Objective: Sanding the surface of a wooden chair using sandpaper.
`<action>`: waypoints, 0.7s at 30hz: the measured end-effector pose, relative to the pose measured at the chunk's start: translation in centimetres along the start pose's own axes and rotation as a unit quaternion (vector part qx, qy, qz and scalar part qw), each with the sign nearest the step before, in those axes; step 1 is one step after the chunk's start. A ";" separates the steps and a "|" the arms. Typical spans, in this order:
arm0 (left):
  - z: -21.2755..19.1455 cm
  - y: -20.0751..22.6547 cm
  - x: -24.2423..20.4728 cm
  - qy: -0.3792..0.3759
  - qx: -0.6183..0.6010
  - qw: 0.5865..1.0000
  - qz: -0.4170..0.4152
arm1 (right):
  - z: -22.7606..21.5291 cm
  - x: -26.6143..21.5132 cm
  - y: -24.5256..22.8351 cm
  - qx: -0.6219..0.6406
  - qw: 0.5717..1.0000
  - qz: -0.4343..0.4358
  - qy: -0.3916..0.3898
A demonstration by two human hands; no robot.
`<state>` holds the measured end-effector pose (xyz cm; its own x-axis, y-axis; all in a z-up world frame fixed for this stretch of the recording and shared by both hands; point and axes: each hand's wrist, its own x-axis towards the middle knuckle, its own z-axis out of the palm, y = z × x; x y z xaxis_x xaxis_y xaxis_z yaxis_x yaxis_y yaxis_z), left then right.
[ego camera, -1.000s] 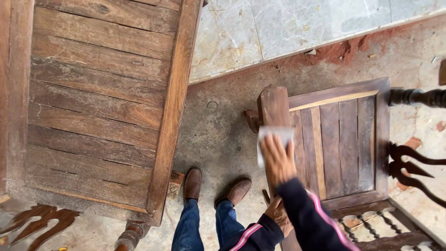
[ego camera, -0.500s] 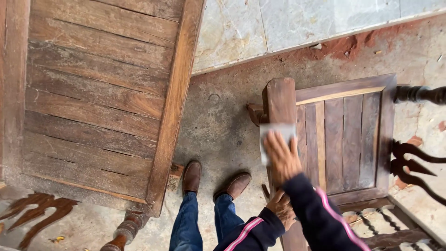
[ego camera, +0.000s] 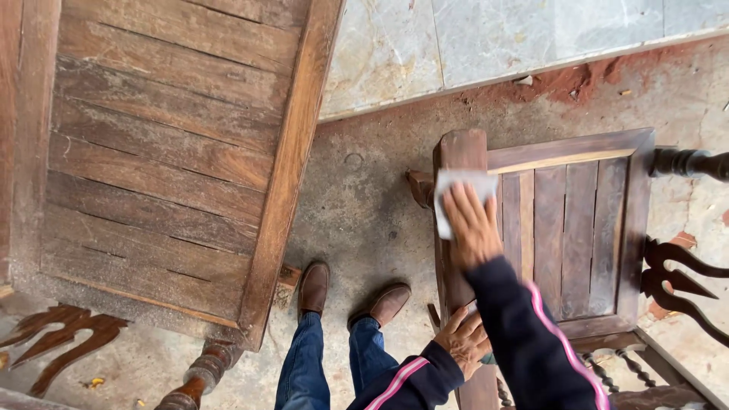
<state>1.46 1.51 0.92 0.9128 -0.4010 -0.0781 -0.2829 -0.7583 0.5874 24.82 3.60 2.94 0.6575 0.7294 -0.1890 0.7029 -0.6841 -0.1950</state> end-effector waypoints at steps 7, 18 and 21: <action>-0.2 0.1 0.1 0.122 -0.006 0.992 -0.025 | 2.0 -5.8 1.7 -0.006 0.999 -0.014 -0.031; -0.2 0.0 0.1 0.042 0.009 0.999 -0.006 | 0.3 -1.1 -0.3 0.026 0.997 0.046 0.055; 2.4 0.5 -0.7 0.070 0.005 0.998 -0.007 | 0.0 -0.1 -0.3 -0.004 0.999 0.034 0.034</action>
<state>-0.01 0.23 -0.65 0.9483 -0.3163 0.0273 -0.2731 -0.7687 0.5784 24.56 3.71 3.04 0.7201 0.6807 -0.1346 0.6587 -0.7316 -0.1757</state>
